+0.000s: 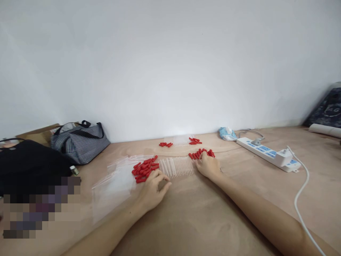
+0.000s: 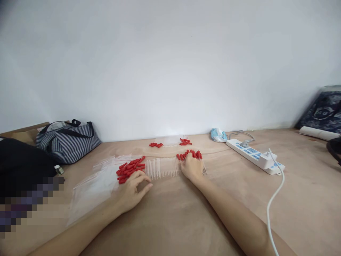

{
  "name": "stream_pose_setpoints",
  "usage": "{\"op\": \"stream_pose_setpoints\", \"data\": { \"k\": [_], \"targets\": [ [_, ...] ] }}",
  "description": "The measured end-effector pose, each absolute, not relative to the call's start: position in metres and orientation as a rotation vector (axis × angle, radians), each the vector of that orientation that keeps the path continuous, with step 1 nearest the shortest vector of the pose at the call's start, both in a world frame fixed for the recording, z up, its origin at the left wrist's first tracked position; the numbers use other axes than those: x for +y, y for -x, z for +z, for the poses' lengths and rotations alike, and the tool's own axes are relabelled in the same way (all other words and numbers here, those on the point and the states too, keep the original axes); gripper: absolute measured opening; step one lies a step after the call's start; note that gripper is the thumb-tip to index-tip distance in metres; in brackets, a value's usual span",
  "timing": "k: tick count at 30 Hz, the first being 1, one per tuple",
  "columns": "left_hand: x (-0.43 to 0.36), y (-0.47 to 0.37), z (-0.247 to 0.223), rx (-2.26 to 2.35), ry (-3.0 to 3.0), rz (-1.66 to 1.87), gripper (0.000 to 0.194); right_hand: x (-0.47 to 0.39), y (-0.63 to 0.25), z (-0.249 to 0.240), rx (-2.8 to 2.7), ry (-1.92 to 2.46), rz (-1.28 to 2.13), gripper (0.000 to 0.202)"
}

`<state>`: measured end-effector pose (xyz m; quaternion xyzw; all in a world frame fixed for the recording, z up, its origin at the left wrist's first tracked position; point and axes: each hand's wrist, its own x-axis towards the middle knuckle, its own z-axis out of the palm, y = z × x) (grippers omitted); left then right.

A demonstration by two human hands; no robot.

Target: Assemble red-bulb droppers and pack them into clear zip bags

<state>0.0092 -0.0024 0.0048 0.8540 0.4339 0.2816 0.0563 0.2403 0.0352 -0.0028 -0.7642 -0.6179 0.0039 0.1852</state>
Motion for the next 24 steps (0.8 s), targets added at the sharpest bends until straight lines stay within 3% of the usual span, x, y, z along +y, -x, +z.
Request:
{"op": "stream_pose_setpoints", "data": {
  "k": [5,12,16,20,24],
  "targets": [
    [0.044,0.012,0.036,1.853,-2.534,0.649,0.015,0.037,-0.235,0.005,-1.874,2.053,-0.032,0.031],
    [0.119,0.013,0.041,1.984,-2.374,0.347,0.011,0.046,-0.224,0.013,-1.869,2.236,0.124,0.028],
    [0.131,0.005,0.033,2.013,-2.284,0.238,0.021,0.053,-0.222,0.013,-1.877,2.255,0.175,0.025],
    [0.134,0.003,0.034,2.013,-2.22,0.338,0.025,0.058,-0.219,0.012,-1.893,2.258,0.203,0.024],
    [0.129,-0.003,0.043,1.943,-2.179,0.635,0.016,0.059,-0.215,0.01,-1.91,2.229,0.212,0.02]
  ]
}}
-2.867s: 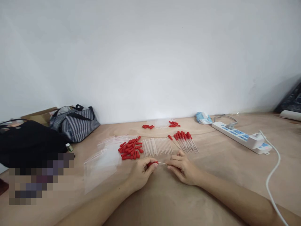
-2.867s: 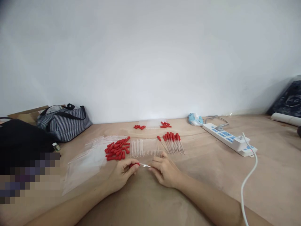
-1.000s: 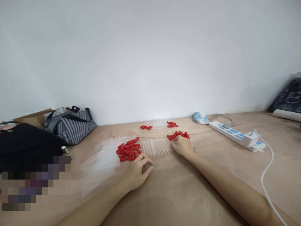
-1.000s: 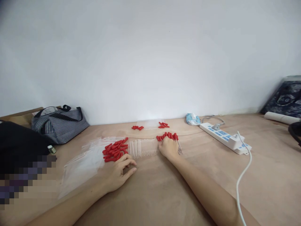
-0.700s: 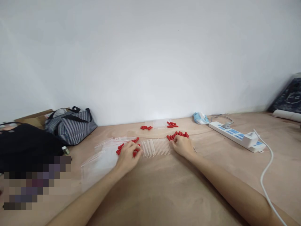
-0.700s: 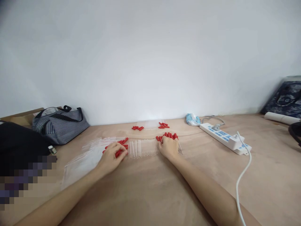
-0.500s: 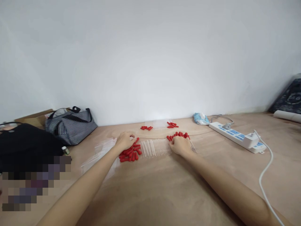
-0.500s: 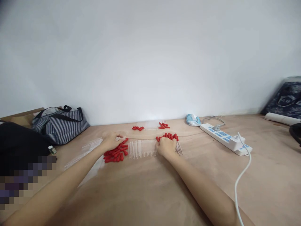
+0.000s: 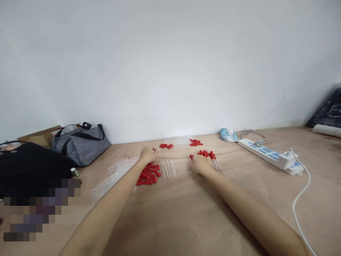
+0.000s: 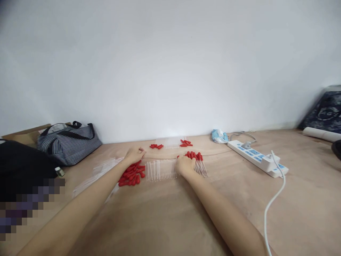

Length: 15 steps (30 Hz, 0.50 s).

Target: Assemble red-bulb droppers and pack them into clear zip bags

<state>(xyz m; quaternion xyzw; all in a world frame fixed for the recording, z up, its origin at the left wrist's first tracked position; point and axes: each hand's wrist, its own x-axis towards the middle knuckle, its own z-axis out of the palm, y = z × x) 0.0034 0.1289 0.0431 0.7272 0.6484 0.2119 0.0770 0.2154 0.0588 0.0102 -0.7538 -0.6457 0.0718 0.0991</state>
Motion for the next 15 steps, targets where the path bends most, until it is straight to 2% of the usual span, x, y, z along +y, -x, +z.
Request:
{"op": "stream_pose_setpoints", "data": {
  "k": [4,7,9,12,15],
  "targets": [
    [0.095,-0.016,0.043,1.699,-2.134,0.936,0.015,0.054,-0.218,0.012,-1.935,2.143,0.214,0.021],
    [0.051,-0.024,0.028,1.508,-2.088,1.019,0.015,0.047,-0.225,0.015,-1.965,2.037,0.212,0.023],
    [0.021,-0.025,0.015,1.198,-2.004,1.075,0.019,0.039,-0.231,0.014,-1.992,1.911,0.213,0.021],
    [-0.011,-0.02,0.002,0.989,-1.932,0.891,0.011,0.022,-0.24,0.006,-2.037,1.547,0.242,0.015],
    [-0.023,-0.011,0.001,1.12,-2.13,0.741,0.007,0.003,-0.246,-0.007,-2.06,1.219,0.25,0.017]
  ]
}}
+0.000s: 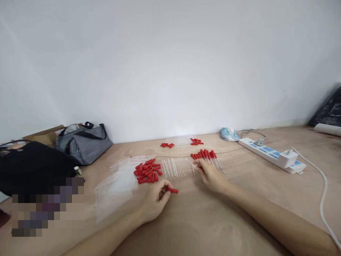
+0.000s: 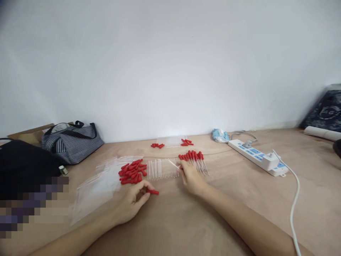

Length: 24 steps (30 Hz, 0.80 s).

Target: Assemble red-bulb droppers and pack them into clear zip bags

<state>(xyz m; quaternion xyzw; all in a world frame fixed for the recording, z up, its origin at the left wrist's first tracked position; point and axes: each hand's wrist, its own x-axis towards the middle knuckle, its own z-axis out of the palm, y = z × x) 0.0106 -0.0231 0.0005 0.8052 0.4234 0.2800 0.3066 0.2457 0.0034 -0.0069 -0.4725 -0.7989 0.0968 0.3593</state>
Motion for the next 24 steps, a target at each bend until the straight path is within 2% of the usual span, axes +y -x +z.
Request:
{"op": "stream_pose_setpoints", "data": {
  "k": [3,7,11,15,24],
  "targets": [
    [-0.024,-0.006,0.004,1.194,-2.3,0.681,0.012,-0.012,-0.247,-0.016,-2.15,1.109,0.177,0.023],
    [-0.019,-0.011,0.001,1.21,-2.341,0.73,0.024,-0.022,-0.242,-0.018,-2.251,1.113,0.106,0.019],
    [-0.015,-0.019,-0.005,1.205,-2.388,0.722,0.011,-0.026,-0.236,-0.015,-2.267,1.096,0.115,0.013],
    [-0.015,-0.022,-0.003,1.21,-2.312,0.828,0.014,-0.029,-0.233,-0.014,-2.258,1.077,0.121,0.014],
    [-0.016,-0.023,-0.004,1.122,-2.187,0.823,0.013,-0.03,-0.229,-0.017,-2.265,1.027,0.138,0.013]
  ]
}}
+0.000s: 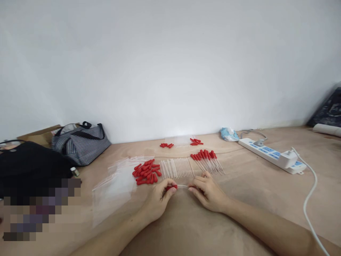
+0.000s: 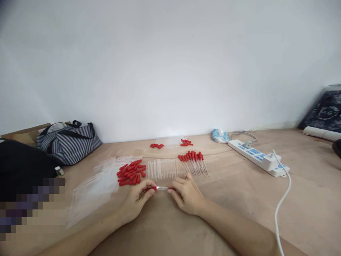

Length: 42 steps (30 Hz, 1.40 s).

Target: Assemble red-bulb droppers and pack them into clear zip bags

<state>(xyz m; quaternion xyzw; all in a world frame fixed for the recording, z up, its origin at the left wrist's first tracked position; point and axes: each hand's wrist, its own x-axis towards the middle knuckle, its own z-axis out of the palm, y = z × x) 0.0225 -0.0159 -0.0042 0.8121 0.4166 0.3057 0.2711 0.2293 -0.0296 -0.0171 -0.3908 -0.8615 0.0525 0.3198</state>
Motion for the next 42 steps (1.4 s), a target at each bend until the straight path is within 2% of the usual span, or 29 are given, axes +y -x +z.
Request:
{"op": "stream_pose_setpoints", "data": {
  "k": [10,20,36,42],
  "targets": [
    [-0.019,-0.021,-0.002,1.109,-2.332,0.737,0.017,-0.029,-0.23,-0.014,-2.382,0.962,0.171,0.017],
    [-0.027,-0.023,0.002,1.073,-2.447,0.668,0.018,-0.031,-0.229,-0.015,-2.442,0.926,-0.056,0.024],
    [-0.026,-0.024,0.002,0.944,-2.534,0.645,0.018,-0.032,-0.217,-0.021,-2.407,0.922,0.006,0.022],
    [-0.022,-0.023,0.002,1.045,-2.488,0.677,0.015,-0.033,-0.215,-0.016,-2.389,0.968,-0.051,0.022]
  ]
}}
